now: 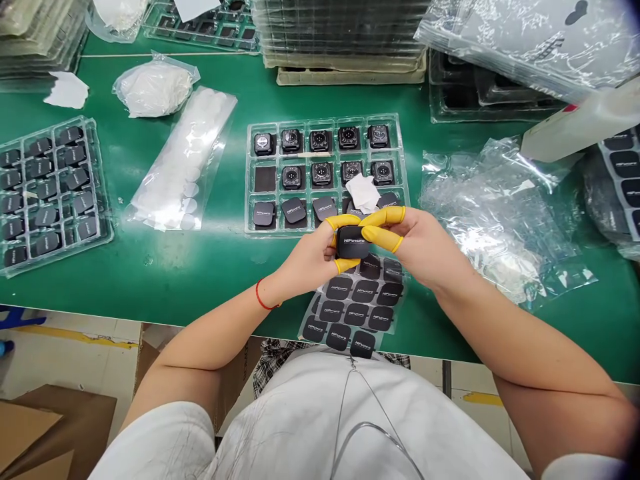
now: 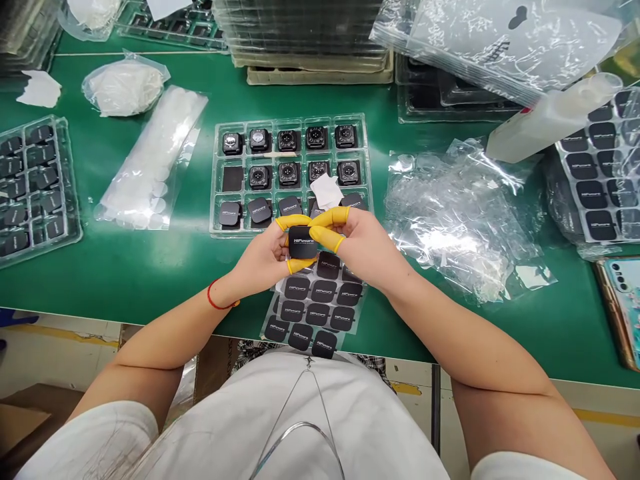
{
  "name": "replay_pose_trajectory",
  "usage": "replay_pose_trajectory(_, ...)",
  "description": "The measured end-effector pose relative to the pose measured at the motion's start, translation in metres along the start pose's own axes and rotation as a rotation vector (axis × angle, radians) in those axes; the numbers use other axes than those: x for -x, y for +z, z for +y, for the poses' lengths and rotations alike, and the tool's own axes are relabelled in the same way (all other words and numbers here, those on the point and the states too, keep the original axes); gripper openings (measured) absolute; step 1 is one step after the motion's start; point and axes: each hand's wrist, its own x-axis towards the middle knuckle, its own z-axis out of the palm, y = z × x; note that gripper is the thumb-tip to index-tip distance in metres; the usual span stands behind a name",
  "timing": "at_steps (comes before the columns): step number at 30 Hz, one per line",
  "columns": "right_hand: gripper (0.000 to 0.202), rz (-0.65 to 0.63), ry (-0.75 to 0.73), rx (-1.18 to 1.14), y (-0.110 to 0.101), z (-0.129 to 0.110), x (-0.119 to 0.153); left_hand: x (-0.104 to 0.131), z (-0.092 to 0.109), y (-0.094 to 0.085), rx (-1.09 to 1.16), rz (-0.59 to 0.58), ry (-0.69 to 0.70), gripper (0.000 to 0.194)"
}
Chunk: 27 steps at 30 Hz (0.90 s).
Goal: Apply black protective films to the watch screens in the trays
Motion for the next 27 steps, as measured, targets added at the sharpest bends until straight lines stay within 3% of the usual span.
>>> replay_pose_trajectory(20,0.017,0.001,-0.021,0.109,0.0018,0.0012,0.0036,0.0008,0.0021,-0.0004,-0.027,-0.007,-0.004,0.053)
replay_pose_trajectory(22,0.015,0.033,-0.096,0.231,0.0026,0.0015,0.0049,0.0004,0.0014,-0.0004,-0.017,-0.006,-0.016,0.053)
replay_pose_trajectory(25,0.018,0.177,-0.321,0.548,0.0064,0.0035,0.0068,0.0002,-0.0002,-0.0008,-0.004,0.003,-0.017,0.053)
replay_pose_trajectory(27,0.036,0.194,-0.416,0.683,0.0101,0.0060,0.0078,0.0005,-0.0009,-0.0008,-0.004,-0.016,0.005,0.052)
